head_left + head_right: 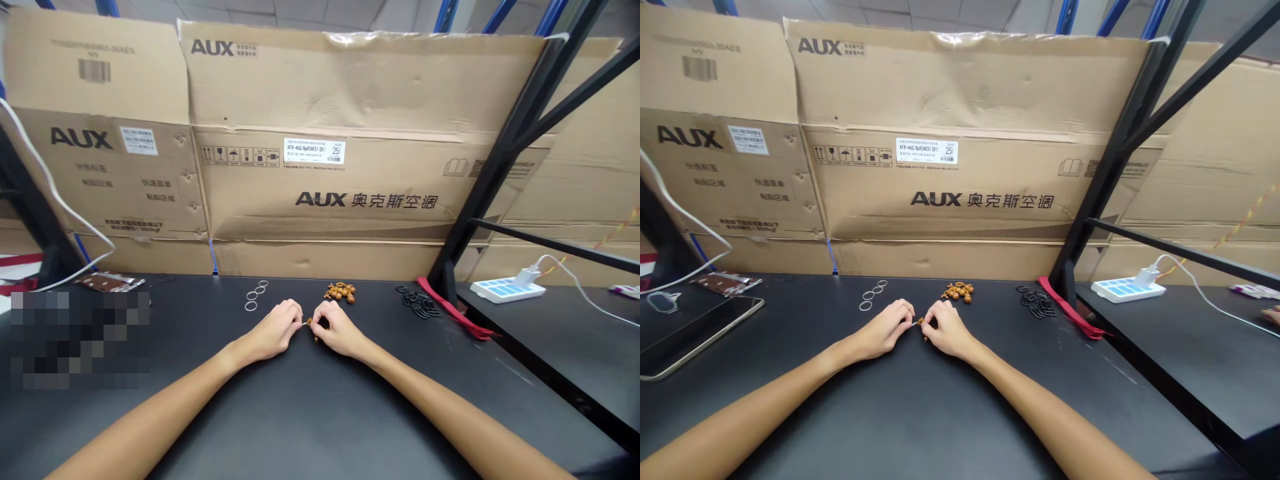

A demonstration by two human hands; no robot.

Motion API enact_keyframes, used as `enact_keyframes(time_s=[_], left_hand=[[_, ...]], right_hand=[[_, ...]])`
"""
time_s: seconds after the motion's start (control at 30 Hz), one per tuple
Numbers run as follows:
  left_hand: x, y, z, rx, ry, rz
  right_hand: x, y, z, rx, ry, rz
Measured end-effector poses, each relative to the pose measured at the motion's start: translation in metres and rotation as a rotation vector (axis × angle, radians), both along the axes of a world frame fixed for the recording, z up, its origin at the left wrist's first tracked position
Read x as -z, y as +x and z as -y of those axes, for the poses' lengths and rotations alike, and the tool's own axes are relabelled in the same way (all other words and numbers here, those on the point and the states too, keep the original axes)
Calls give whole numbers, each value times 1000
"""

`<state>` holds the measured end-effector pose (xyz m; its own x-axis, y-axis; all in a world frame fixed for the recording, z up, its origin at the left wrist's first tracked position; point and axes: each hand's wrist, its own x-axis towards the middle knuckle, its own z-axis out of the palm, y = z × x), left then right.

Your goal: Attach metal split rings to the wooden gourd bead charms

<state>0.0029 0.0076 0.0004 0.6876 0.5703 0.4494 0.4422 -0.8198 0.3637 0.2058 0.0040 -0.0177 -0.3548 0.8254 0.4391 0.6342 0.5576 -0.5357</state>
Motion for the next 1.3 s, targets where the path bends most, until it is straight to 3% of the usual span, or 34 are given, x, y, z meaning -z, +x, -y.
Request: enact_keyframes(time_s=[0.23, 0.77, 1.03, 1.3], left_hand=[[0, 0, 0, -13, -38, -46], [4, 0, 0, -94, 63, -44], [-1, 1, 3, -83, 54, -77], [3, 0, 1, -81, 73, -46]], right_hand=[[3, 2, -3, 57, 13, 6], [-6, 2, 6, -158, 28, -58], [0, 4, -2, 11, 30, -43], [-6, 3, 4, -148, 40, -21]])
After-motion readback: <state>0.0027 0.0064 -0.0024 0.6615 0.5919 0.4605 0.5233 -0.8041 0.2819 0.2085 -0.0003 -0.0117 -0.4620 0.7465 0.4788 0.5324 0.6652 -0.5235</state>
